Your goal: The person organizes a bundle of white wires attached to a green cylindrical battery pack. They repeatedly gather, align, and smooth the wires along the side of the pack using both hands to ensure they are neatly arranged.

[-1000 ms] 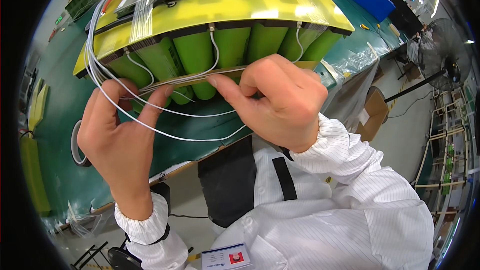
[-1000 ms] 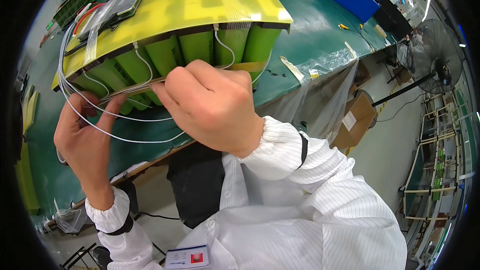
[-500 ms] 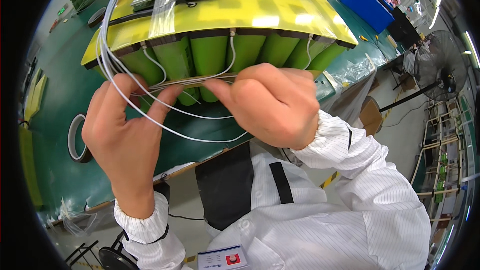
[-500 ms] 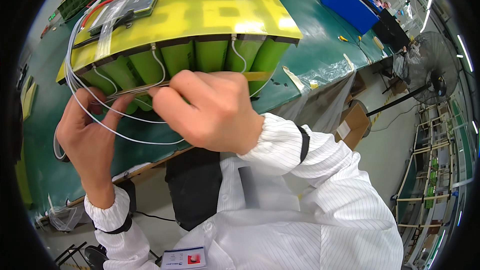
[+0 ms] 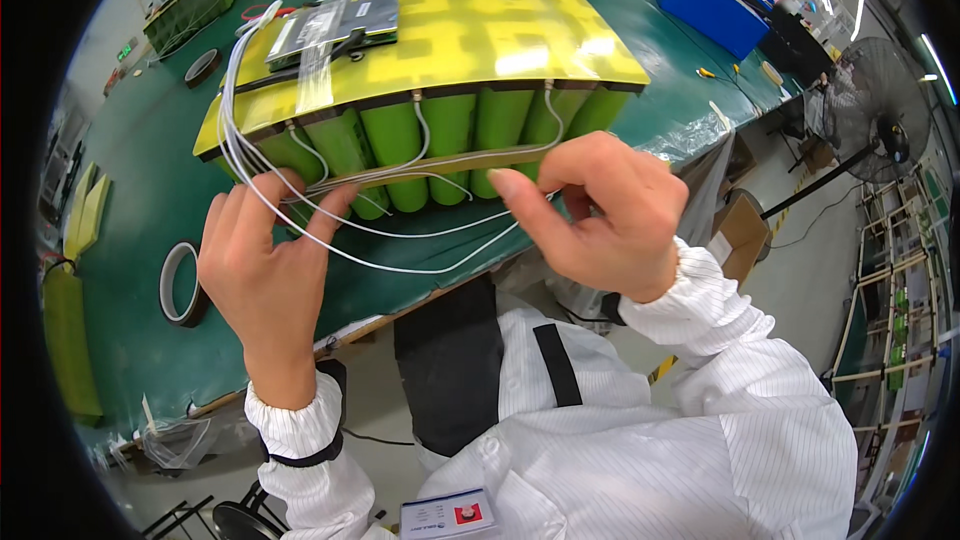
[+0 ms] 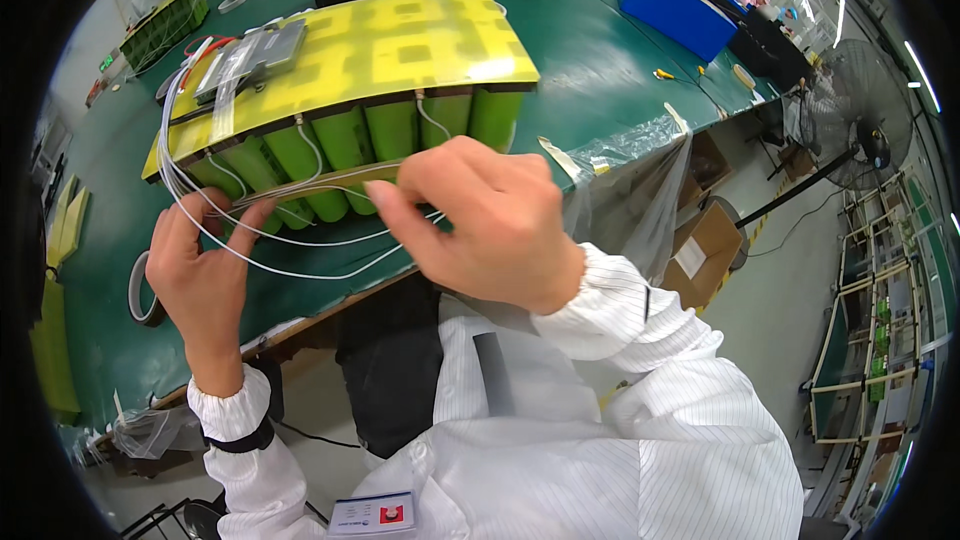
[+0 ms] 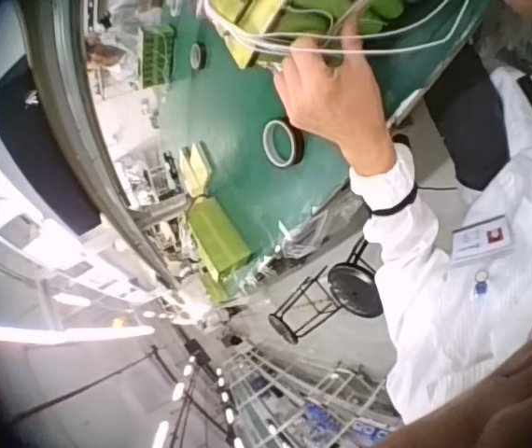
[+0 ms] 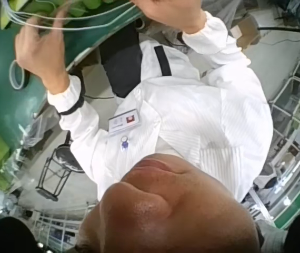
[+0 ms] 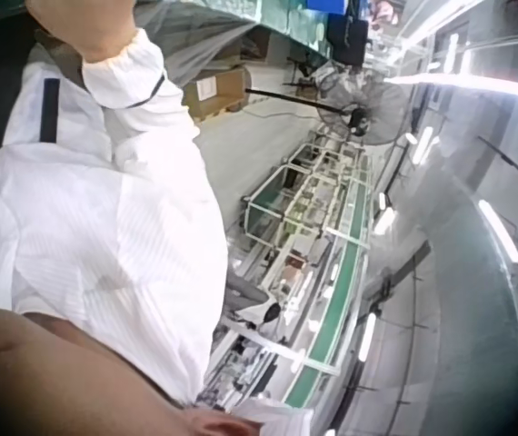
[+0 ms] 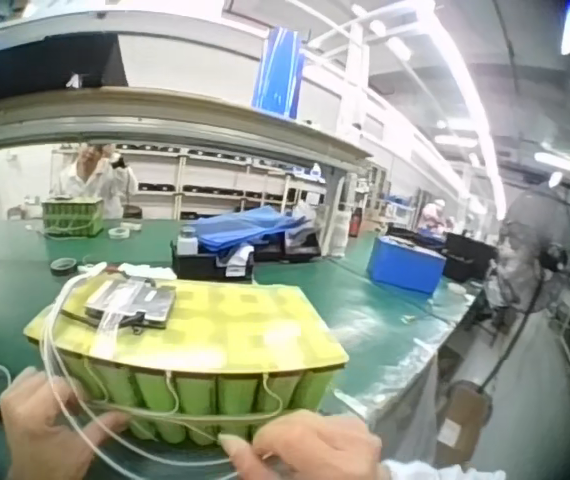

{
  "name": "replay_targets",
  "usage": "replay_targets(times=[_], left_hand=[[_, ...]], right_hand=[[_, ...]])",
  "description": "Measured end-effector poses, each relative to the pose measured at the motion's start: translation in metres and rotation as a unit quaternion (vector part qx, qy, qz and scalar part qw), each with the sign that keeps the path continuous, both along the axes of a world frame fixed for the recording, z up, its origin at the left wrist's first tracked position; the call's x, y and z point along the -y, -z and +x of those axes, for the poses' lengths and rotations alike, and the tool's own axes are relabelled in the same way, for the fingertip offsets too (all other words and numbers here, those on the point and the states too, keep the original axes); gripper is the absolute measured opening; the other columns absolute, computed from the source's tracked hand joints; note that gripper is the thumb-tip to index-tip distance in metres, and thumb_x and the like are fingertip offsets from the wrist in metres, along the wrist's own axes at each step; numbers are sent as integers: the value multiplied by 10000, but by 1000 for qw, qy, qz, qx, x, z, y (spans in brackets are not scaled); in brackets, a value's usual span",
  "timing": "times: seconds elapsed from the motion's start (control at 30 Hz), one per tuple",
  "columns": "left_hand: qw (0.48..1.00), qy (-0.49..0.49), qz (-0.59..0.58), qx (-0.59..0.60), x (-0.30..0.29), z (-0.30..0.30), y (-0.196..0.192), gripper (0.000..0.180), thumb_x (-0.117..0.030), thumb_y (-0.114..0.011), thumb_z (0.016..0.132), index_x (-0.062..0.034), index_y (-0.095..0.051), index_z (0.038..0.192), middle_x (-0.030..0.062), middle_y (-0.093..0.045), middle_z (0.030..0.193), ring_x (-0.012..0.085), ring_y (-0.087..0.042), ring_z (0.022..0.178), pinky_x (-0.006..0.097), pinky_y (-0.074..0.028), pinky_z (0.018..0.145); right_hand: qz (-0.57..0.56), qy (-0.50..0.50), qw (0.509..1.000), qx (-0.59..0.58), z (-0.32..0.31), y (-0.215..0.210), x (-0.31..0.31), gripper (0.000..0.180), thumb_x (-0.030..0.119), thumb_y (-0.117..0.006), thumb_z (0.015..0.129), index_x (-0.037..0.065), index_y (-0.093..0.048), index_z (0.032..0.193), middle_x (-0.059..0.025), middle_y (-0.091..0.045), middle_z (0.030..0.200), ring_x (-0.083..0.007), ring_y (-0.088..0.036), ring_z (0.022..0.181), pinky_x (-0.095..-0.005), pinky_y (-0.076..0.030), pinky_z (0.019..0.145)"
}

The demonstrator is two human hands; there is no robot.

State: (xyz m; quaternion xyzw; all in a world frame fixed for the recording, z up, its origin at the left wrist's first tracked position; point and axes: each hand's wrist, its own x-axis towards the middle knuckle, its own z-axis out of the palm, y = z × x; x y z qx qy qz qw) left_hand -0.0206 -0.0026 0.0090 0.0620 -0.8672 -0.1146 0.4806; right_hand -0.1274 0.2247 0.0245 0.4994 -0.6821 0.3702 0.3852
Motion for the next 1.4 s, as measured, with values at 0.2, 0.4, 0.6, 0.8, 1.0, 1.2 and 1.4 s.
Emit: replay_targets(times=[0.2,0.4,0.6,0.8,1.0,1.2,1.4], left_hand=[[1000,11,18,-16,5,3,7,323,-95,-924,677,-28,-673,867,50,-594,715,187,-518,629,315,-416,586],[987,33,153,30,6,3,8,310,-68,-902,743,-33,-603,821,-31,-491,662,68,-420,605,232,-315,541],[966,50,247,52,2,3,-4,337,-68,-892,767,-57,-555,784,-65,-452,657,41,-387,617,206,-293,558],[971,39,225,72,4,6,-8,338,-80,-884,775,-46,-548,768,-59,-457,646,53,-393,612,214,-311,560],[971,56,219,75,3,4,-10,335,-86,-885,774,-35,-555,761,-51,-480,630,47,-387,582,212,-319,541],[973,58,213,70,7,13,-5,289,-59,-879,772,-26,-593,794,-52,-529,649,5,-350,562,202,-256,507],[993,52,105,19,17,41,11,225,-2,-856,773,-36,-656,869,-16,-582,697,60,-403,578,223,-293,523]], right_hand=[[6,34,997,62,-12,7,-49,177,1,-828,774,32,-676,860,-23,-675,732,-55,-478,447,-213,-350,421],[47,32,994,93,-19,17,-68,167,-3,-811,759,52,-707,876,-30,-671,715,-89,-512,454,-240,-386,429],[60,23,995,74,-17,27,-57,138,33,-797,758,73,-698,847,-35,-624,680,-189,-590,518,-296,-459,465],[66,-13,997,43,-10,22,-20,160,51,-824,735,70,-686,813,-27,-620,704,-189,-608,542,-303,-471,471],[62,-32,998,7,-4,23,16,166,94,-809,762,85,-644,774,-17,-536,653,-190,-598,529,-306,-462,460],[64,34,997,-32,-1,20,45,155,93,-679,740,100,-525,728,-19,-502,613,-183,-602,506,-312,-439,422],[76,-56,994,55,-1,10,20,161,99,-725,790,65,-576,739,-52,-527,654,-260,-604,544,-352,-485,473]])
